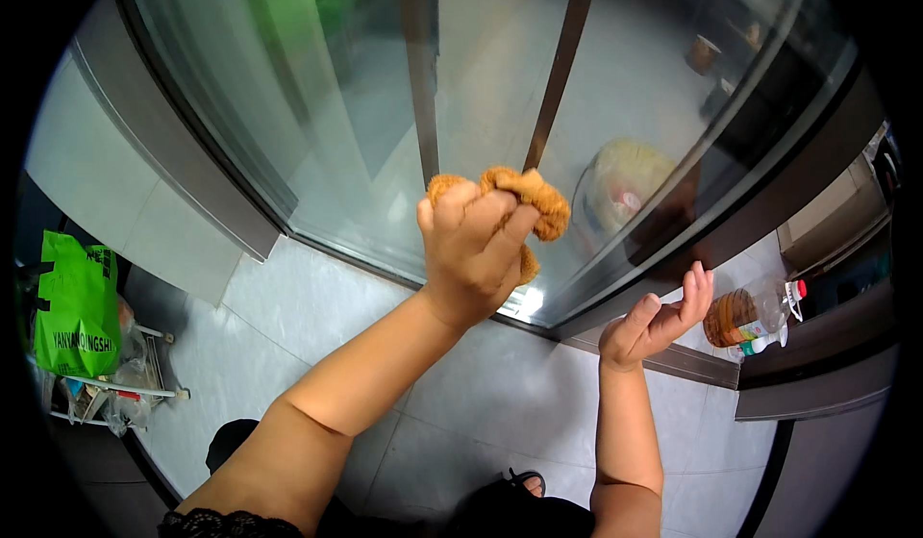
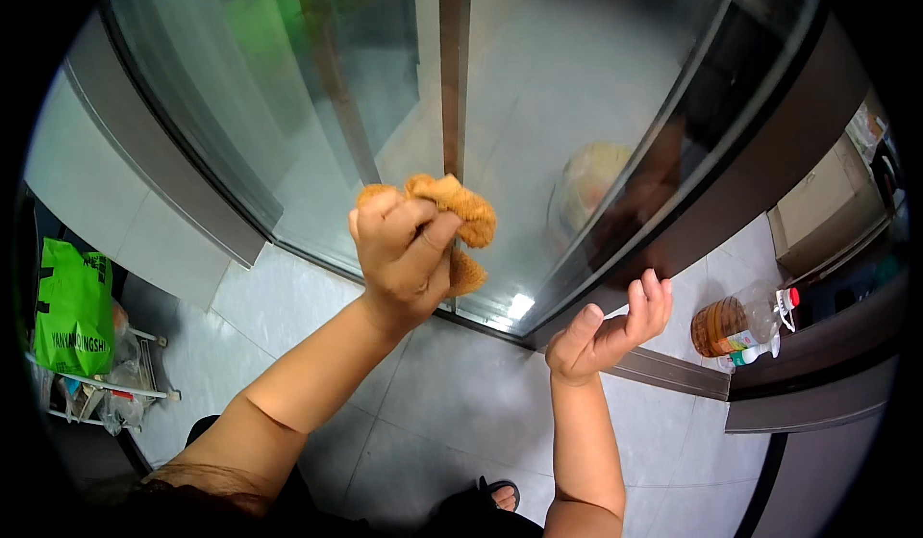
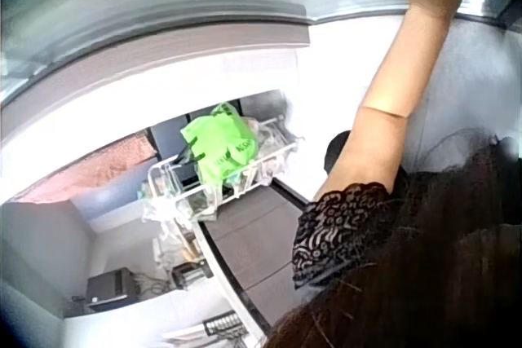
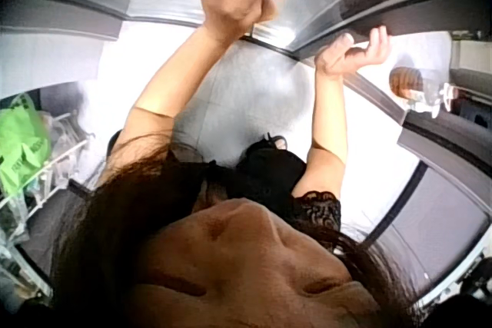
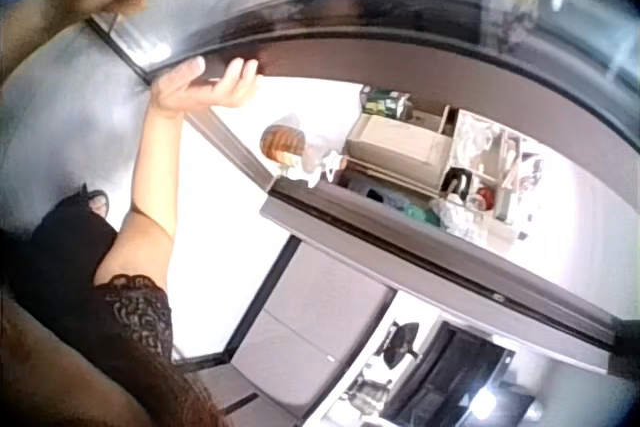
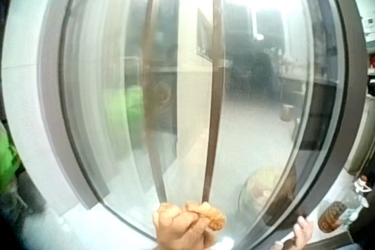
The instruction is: The person wipes a large glass sliding door with a brown cloth, using both hands to reach different sections. They repeatedly wipe the glass surface and the metal frame, occasionally adjusting the cloth in their hands.
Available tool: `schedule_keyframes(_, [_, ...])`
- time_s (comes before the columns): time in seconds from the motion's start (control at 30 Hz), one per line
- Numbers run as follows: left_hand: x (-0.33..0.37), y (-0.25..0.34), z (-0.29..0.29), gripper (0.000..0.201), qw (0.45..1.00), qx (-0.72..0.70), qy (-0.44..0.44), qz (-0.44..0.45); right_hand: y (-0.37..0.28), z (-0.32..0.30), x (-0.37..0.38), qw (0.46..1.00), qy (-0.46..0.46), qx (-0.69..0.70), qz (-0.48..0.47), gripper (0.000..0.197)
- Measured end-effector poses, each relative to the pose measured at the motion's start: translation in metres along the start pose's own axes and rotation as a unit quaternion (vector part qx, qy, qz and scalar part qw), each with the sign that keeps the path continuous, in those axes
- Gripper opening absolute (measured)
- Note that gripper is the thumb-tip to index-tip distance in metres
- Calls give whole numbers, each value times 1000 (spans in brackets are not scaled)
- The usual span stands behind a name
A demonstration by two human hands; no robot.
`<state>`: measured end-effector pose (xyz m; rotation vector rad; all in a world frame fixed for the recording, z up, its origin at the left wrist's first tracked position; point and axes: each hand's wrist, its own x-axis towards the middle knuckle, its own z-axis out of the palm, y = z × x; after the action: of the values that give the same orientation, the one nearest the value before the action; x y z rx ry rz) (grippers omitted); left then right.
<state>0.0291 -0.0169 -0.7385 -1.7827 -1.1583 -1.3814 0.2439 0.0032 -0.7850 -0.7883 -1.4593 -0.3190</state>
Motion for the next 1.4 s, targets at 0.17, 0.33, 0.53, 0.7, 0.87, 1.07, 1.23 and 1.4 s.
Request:
schedule_keyframes(0.17, [-32, 0, 1, 31, 999, -1, -38, 1, -2, 1, 3, 1000, 4, -9, -6, 42])
schedule_keyframes(0.33, [-8, 2, 2, 31, 1000, 4, -7, -4, -2, -4, 0, 1000, -10, -3, 10, 43])
schedule_keyframes(0.53, [-34, 4, 0, 23, 998, -2, -47, -37, -5, -2, 5, 1000, -5, -6, -3, 43])
schedule_keyframes(0.7, [13, 2, -4, 25, 999, 25, 16, -22, -5, -4, 4, 1000, -11, 6, 8, 43])
schedule_keyframes(0.87, [-33, 7, 0, 26, 998, 27, -53, -29, -5, -2, 5, 1000, -6, -17, -1, 43])
schedule_keyframes(1.07, [26, 0, -1, 25, 999, 22, 38, -4, -4, -5, 5, 1000, -14, 6, 20, 44])
schedule_keyframes(1.23, [-22, 1, -1, 25, 999, 26, -42, 2, -6, -5, 5, 1000, -17, -14, 10, 44])
schedule_keyframes(1.4, [11, 4, -7, 24, 1000, 17, -21, -8, -6, -7, 2, 1000, -13, -7, 10, 43])
